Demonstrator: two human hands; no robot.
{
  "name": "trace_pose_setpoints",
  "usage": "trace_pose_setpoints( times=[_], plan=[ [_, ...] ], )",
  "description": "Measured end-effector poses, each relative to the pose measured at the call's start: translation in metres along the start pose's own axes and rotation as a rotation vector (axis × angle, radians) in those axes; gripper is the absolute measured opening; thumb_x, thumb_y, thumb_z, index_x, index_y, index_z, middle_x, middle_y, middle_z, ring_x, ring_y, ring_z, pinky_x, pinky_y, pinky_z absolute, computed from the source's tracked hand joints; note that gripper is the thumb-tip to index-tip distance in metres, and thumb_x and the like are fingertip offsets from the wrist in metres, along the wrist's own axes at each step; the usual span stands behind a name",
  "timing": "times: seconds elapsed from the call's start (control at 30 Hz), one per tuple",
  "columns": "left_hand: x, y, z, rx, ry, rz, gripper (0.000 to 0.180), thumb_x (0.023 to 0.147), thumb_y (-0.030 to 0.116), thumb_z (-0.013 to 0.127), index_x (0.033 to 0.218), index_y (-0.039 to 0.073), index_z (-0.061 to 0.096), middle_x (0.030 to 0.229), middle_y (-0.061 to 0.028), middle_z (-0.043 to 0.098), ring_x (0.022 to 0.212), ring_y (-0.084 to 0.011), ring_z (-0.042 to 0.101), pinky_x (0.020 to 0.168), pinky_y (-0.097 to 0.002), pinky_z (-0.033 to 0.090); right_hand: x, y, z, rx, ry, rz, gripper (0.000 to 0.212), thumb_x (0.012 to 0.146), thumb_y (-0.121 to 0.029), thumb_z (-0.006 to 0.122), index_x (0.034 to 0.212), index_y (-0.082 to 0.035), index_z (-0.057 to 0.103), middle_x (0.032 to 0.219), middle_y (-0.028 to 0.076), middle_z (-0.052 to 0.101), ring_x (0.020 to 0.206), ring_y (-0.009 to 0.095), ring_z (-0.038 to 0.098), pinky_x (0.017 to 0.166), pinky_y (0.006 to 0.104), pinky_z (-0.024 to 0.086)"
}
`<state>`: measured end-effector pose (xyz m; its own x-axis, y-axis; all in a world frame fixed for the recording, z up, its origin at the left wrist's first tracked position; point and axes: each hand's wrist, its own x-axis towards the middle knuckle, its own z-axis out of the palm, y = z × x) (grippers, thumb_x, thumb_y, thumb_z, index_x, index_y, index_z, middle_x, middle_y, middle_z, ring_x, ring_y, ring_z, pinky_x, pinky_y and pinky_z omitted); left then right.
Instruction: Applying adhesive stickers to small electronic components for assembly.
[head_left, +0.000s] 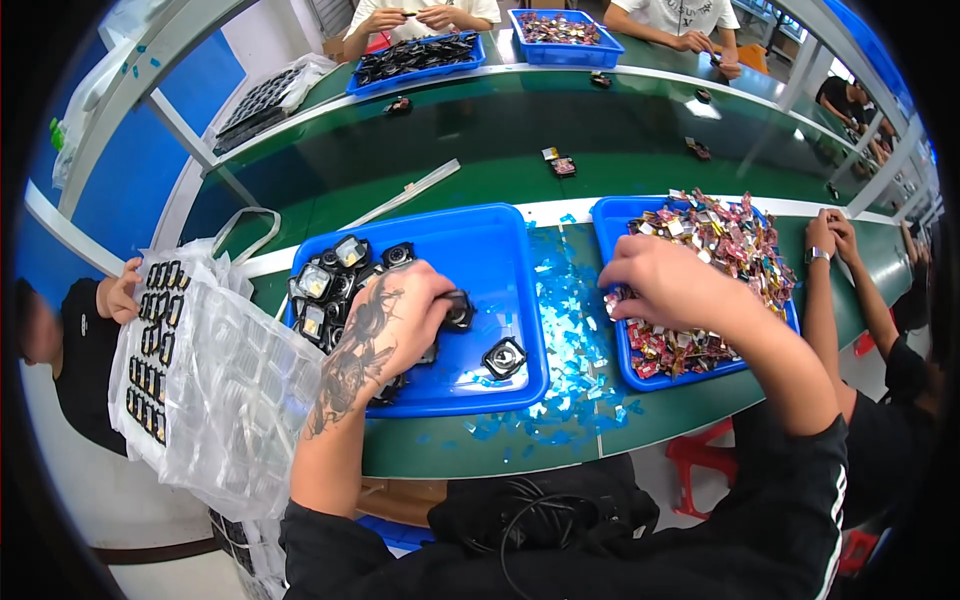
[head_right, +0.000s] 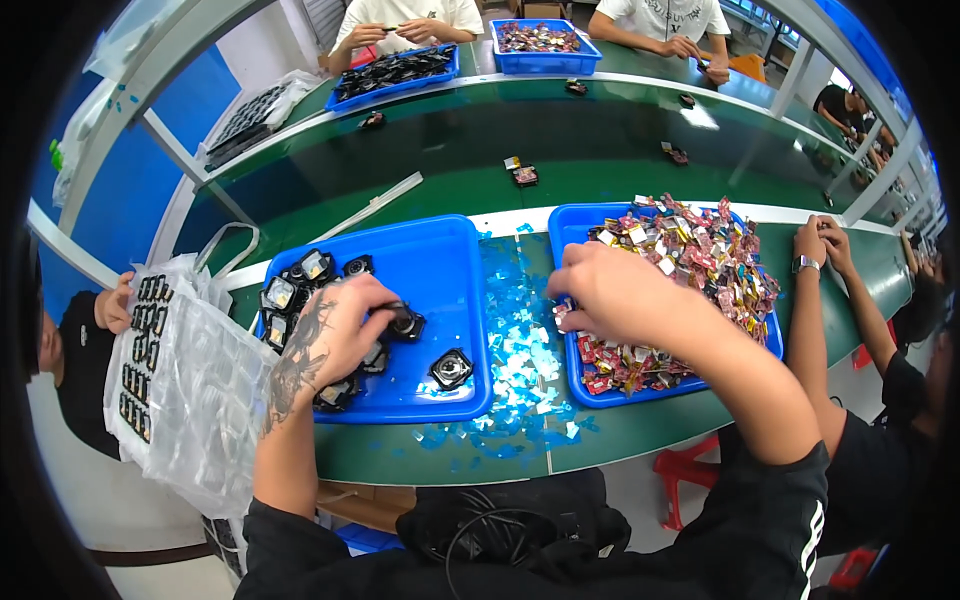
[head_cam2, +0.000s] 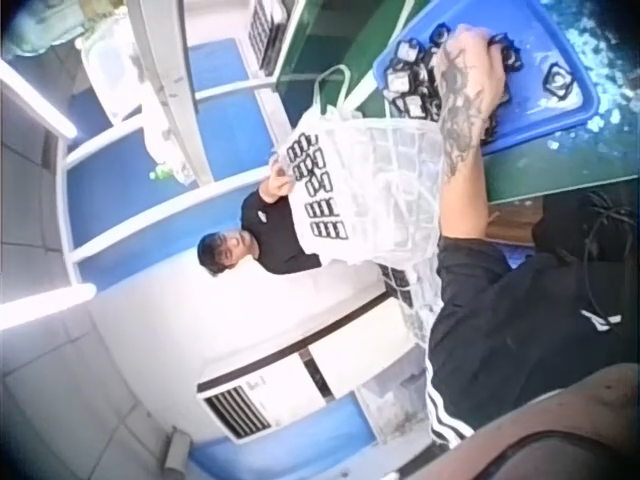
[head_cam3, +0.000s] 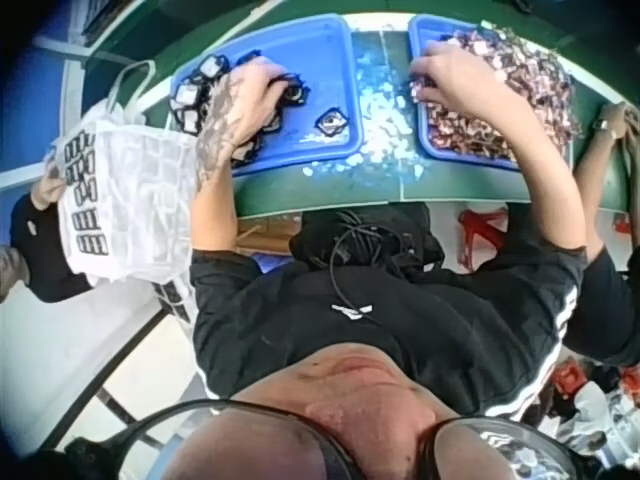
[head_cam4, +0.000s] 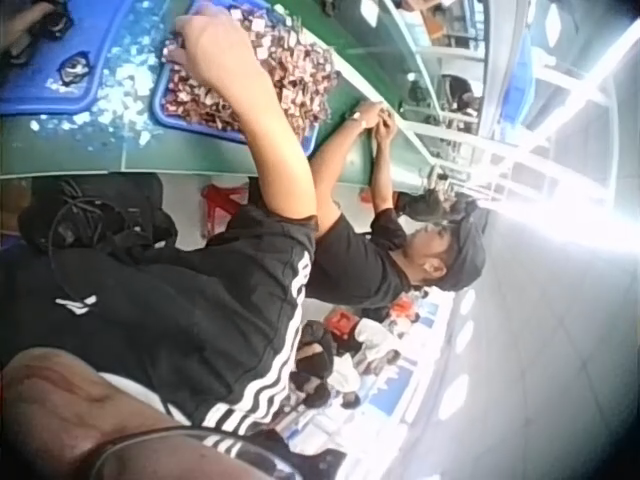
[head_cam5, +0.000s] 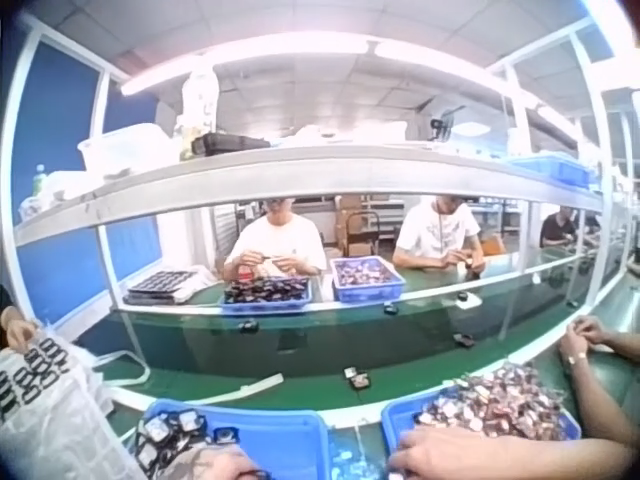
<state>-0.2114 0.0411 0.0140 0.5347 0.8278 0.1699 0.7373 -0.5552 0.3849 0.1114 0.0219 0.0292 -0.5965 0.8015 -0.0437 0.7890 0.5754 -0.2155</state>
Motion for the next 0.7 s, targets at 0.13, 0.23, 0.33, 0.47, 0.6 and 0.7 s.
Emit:
trace_pose_setpoints(
  times=[0.13, 0.23, 0.33, 0.47, 0.6, 0.7],
  plan=[
    [0.017, 0.027, 0.006, -0.590, 0.005, -0.122, 0.010, 0.091, 0.001, 0.057, 0.100, 0.000, 0.059, 0.093, -0.0113, 0.066, 0.083, -0.0201, 0.068, 0.071, -0.0297, 0.056, -0.016, -0.004, -0.001, 0.245, 0.241, 0.031, 0.018, 0.080, -0.016, 0.074, 0.088, -0.004, 0.064, 0.086, 0.009, 0.061, 0.081, 0.026, 0.061, 0.073, 0.0368, 0.049],
    [0.020, 0.045, 0.026, -1.239, -0.212, -0.164, 0.019, 0.093, 0.001, 0.051, 0.111, 0.004, 0.048, 0.099, -0.0130, 0.064, 0.082, -0.0164, 0.066, 0.068, -0.0260, 0.055, -0.033, -0.003, -0.004, 1.024, 0.413, 0.278, 0.011, 0.089, -0.014, 0.068, 0.089, -0.007, 0.060, 0.085, 0.000, 0.062, 0.078, 0.008, 0.057, 0.063, 0.0237, 0.043],
    [0.018, 0.070, 0.034, -1.357, -0.226, -0.168, 0.029, 0.091, -0.001, 0.049, 0.119, 0.008, 0.048, 0.098, -0.0075, 0.061, 0.081, -0.0101, 0.060, 0.068, -0.0239, 0.052, -0.043, -0.025, 0.000, 1.765, 0.528, 0.440, 0.014, 0.093, -0.013, 0.063, 0.104, -0.007, 0.058, 0.095, 0.000, 0.063, 0.081, 0.006, 0.058, 0.067, 0.0208, 0.048],
    [0.015, 0.094, 0.040, -0.510, 0.267, 0.353, 0.044, 0.080, -0.004, 0.065, 0.121, 0.010, 0.063, 0.099, -0.0067, 0.057, 0.078, -0.0148, 0.057, 0.063, -0.0261, 0.047, -0.041, -0.043, 0.020, 2.073, 0.437, 0.426, 0.016, 0.094, -0.013, 0.061, 0.107, -0.006, 0.056, 0.096, 0.001, 0.062, 0.081, 0.007, 0.059, 0.070, 0.0213, 0.049],
    [0.021, 0.103, 0.042, -0.048, 0.441, 0.619, 0.038, 0.067, 0.003, 0.078, 0.102, 0.016, 0.074, 0.089, -0.0024, 0.058, 0.072, -0.0218, 0.060, 0.065, -0.0320, 0.050, -0.036, -0.057, 0.032, 2.073, 0.429, 0.525, 0.015, 0.094, -0.011, 0.061, 0.107, -0.006, 0.056, 0.094, 0.003, 0.061, 0.079, 0.007, 0.059, 0.068, 0.0213, 0.049],
    [0.020, 0.098, 0.052, -0.237, 0.358, 0.482, 0.029, 0.070, 0.004, 0.078, 0.097, 0.012, 0.073, 0.092, -0.0044, 0.058, 0.077, -0.0210, 0.060, 0.066, -0.0318, 0.050, -0.037, -0.055, 0.046, 2.086, 0.256, 0.444, 0.016, 0.094, -0.008, 0.059, 0.110, -0.006, 0.055, 0.093, 0.003, 0.060, 0.075, 0.007, 0.055, 0.065, 0.0217, 0.047]
  ],
)
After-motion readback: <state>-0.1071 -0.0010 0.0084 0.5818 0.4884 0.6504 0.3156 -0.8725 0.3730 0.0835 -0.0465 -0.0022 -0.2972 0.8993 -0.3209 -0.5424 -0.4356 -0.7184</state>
